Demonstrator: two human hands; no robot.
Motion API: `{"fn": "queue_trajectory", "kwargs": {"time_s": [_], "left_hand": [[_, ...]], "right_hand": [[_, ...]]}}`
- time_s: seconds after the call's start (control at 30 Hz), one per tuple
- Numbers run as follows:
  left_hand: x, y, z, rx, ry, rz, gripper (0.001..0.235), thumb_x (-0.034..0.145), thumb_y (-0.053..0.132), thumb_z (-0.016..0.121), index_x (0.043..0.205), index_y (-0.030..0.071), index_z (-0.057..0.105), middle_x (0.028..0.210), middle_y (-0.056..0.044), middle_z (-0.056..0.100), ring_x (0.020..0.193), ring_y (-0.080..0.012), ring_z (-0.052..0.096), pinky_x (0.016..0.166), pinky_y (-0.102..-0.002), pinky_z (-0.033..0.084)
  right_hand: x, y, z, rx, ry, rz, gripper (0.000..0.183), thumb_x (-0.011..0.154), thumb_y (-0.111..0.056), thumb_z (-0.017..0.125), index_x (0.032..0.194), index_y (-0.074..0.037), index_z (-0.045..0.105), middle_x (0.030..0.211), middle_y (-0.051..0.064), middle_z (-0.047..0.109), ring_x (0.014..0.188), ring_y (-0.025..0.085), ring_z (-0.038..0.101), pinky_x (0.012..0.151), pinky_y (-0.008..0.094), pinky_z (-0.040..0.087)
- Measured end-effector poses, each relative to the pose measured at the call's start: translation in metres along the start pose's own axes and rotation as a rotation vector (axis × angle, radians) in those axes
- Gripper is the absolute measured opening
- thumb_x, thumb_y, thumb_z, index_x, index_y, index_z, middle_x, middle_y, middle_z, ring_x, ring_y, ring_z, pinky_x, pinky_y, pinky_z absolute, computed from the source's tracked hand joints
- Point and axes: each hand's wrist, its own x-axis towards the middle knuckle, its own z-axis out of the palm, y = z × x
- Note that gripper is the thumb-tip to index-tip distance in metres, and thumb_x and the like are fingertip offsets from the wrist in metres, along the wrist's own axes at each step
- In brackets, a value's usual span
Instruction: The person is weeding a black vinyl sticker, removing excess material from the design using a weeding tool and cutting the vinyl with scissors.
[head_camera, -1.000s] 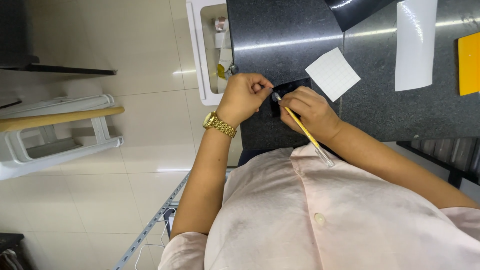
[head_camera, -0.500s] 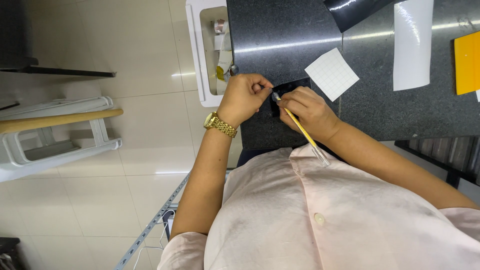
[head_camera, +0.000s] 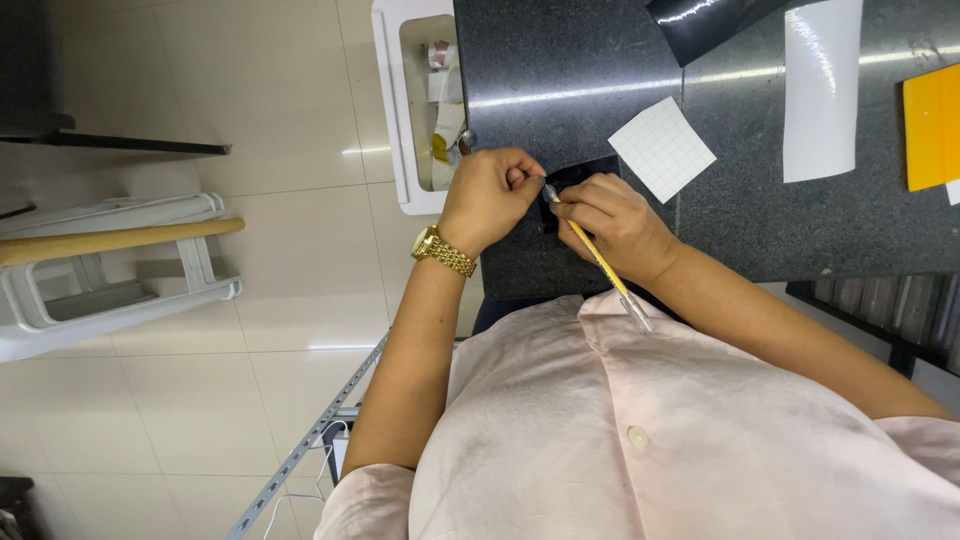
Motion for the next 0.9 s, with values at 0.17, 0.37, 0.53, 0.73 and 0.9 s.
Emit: {"fn": "queue_trajectory", "kwargs": {"time_s": [0.17, 0.37, 0.53, 0.73, 0.9], "left_hand": [[-0.002, 0.001, 0.000, 0.011, 0.012, -0.017, 0.009, 0.078, 0.008, 0.071, 0.085, 0.008, 0.077, 0.055, 0.000, 0.062, 0.045, -0.0121, 0.061, 0.046, -0.025, 0.047], [-0.003, 0.004, 0.000, 0.041, 0.016, -0.023, 0.009, 0.078, 0.009, 0.071, 0.085, 0.008, 0.077, 0.058, -0.002, 0.063, 0.049, -0.0156, 0.062, 0.049, -0.028, 0.050], [-0.006, 0.009, 0.001, 0.053, 0.039, -0.056, 0.010, 0.078, 0.011, 0.071, 0.086, 0.010, 0.077, 0.060, 0.001, 0.064, 0.050, -0.0128, 0.062, 0.051, -0.026, 0.051], [-0.017, 0.024, 0.002, 0.063, 0.075, -0.069, 0.010, 0.079, 0.012, 0.070, 0.086, 0.012, 0.077, 0.071, -0.002, 0.069, 0.054, -0.0166, 0.066, 0.055, -0.030, 0.054], [-0.029, 0.029, 0.011, 0.106, 0.082, -0.146, 0.005, 0.089, 0.020, 0.068, 0.086, 0.016, 0.070, 0.094, 0.001, 0.063, 0.050, -0.0089, 0.050, 0.060, -0.028, 0.049]], "right_hand": [[0.000, 0.000, 0.001, -0.009, 0.006, -0.019, 0.012, 0.091, 0.002, 0.075, 0.081, 0.001, 0.069, 0.083, 0.014, 0.071, 0.073, 0.029, 0.068, 0.065, 0.034, 0.051], [0.007, -0.008, -0.005, 0.081, 0.040, 0.064, 0.007, 0.089, 0.006, 0.073, 0.085, 0.001, 0.073, 0.083, 0.015, 0.072, 0.071, 0.031, 0.069, 0.064, 0.036, 0.053], [0.009, -0.018, -0.026, 0.302, 0.129, 0.283, 0.009, 0.088, 0.008, 0.071, 0.090, 0.001, 0.077, 0.087, 0.015, 0.075, 0.072, 0.033, 0.069, 0.066, 0.037, 0.053], [-0.028, 0.036, -0.093, 0.683, 0.488, 0.890, 0.023, 0.105, -0.023, 0.063, 0.110, -0.001, 0.067, 0.093, 0.014, 0.071, 0.088, 0.022, 0.074, 0.080, 0.031, 0.063], [-0.049, 0.074, -0.174, -0.606, -0.418, 1.197, 0.076, 0.117, -0.048, 0.057, 0.059, 0.000, 0.052, 0.055, 0.016, 0.046, 0.061, 0.040, 0.051, 0.060, 0.049, 0.036]]}}
